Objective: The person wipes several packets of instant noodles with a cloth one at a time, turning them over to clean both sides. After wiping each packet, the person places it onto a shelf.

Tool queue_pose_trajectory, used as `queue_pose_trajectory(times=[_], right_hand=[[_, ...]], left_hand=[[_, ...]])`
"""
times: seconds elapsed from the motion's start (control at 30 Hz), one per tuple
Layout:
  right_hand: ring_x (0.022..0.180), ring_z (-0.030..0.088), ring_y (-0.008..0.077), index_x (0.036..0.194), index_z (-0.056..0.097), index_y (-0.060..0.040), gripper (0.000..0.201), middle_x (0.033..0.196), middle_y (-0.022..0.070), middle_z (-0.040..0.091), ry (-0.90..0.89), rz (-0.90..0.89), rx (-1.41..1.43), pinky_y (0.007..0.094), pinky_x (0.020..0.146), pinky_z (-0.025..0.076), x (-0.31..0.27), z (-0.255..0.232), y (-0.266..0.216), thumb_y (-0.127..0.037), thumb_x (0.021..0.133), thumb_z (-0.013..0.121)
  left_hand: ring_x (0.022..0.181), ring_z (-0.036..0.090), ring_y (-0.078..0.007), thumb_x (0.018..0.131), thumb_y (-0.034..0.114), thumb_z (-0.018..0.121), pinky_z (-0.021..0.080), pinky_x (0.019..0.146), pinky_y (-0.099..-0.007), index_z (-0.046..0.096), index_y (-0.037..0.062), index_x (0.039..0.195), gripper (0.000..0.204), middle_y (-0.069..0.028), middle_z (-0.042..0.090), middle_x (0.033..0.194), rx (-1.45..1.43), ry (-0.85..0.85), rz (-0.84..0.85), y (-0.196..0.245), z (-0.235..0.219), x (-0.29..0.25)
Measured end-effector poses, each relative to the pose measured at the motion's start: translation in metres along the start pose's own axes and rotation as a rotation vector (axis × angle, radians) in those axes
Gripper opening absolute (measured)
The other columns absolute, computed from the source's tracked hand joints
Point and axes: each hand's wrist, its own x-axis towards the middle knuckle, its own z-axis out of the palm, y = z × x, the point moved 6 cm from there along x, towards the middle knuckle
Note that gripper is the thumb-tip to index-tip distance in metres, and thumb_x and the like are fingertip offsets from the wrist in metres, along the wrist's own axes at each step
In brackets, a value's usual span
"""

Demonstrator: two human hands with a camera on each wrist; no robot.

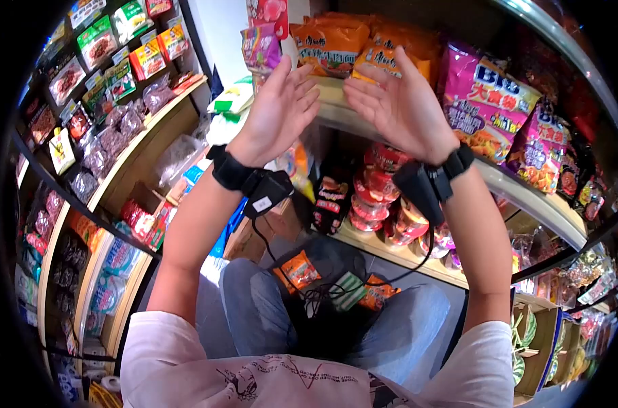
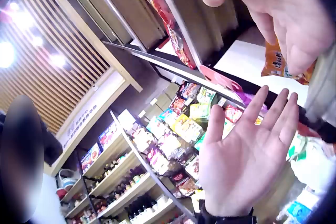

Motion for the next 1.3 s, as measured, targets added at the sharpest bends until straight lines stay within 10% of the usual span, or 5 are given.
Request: queue_pose_trajectory(times=[0.7, 0.9, 0.97, 1.0, 1.3], right_hand=[[0.11, 0.047, 0.0268, 0.128, 0.029, 0.0032, 0.068, 0.123, 0.0224, 0.042, 0.264, 0.045, 0.371, 0.0327, 0.094, 0.039, -0.121, -0.081, 0.152, -0.052, 0.089, 0.032], [0.115, 0.041, 0.0334, 0.127, 0.029, 0.0056, 0.066, 0.125, 0.0276, 0.037, 0.501, 0.138, 0.771, 0.0385, 0.098, 0.035, -0.126, -0.141, 0.217, -0.049, 0.089, 0.033], [0.114, 0.042, 0.0356, 0.116, 0.039, 0.0079, 0.055, 0.115, 0.0284, 0.046, 0.685, 0.084, 0.916, 0.0406, 0.097, 0.035, -0.126, -0.154, 0.225, -0.041, 0.091, 0.034], [0.112, 0.043, 0.0365, 0.115, 0.039, 0.0081, 0.054, 0.114, 0.0288, 0.046, 0.688, 0.067, 0.945, 0.0415, 0.097, 0.036, -0.122, -0.151, 0.22, -0.04, 0.091, 0.034], [0.109, 0.048, 0.0348, 0.113, 0.042, 0.0066, 0.051, 0.113, 0.0268, 0.049, 0.665, 0.073, 0.864, 0.0397, 0.095, 0.039, -0.131, -0.153, 0.221, -0.039, 0.091, 0.037]], left_hand=[[0.095, 0.054, -0.029, 0.09, 0.051, 0.013, 0.046, 0.076, -0.0453, 0.044, 0.0096, 0.118, 0.058, -0.0122, 0.055, 0.109, 0.245, 0.275, -0.003, 0.0, -0.012, 0.16], [0.098, 0.052, -0.0289, 0.09, 0.047, 0.013, 0.039, 0.084, -0.0513, 0.045, 0.0128, 0.114, 0.052, -0.0117, 0.051, 0.113, 0.346, 0.62, -0.188, 0.0, -0.043, 0.211], [0.128, 0.022, -0.0293, 0.085, 0.06, 0.017, 0.027, 0.096, -0.0512, 0.015, 0.0128, 0.138, 0.071, -0.0103, 0.017, 0.143, 0.374, 0.452, -0.178, -0.01, -0.06, 0.232], [0.099, 0.05, -0.027, 0.089, 0.051, 0.013, 0.039, 0.082, -0.0513, 0.045, 0.0124, 0.11, 0.054, -0.011, 0.052, 0.11, 0.382, 0.598, -0.219, -0.009, -0.052, 0.22], [0.102, 0.047, -0.0278, 0.09, 0.05, 0.017, 0.04, 0.082, -0.0492, 0.046, 0.0094, 0.109, 0.053, -0.0131, 0.052, 0.11, 0.429, 0.417, -0.071, 0.002, 0.008, 0.152]])
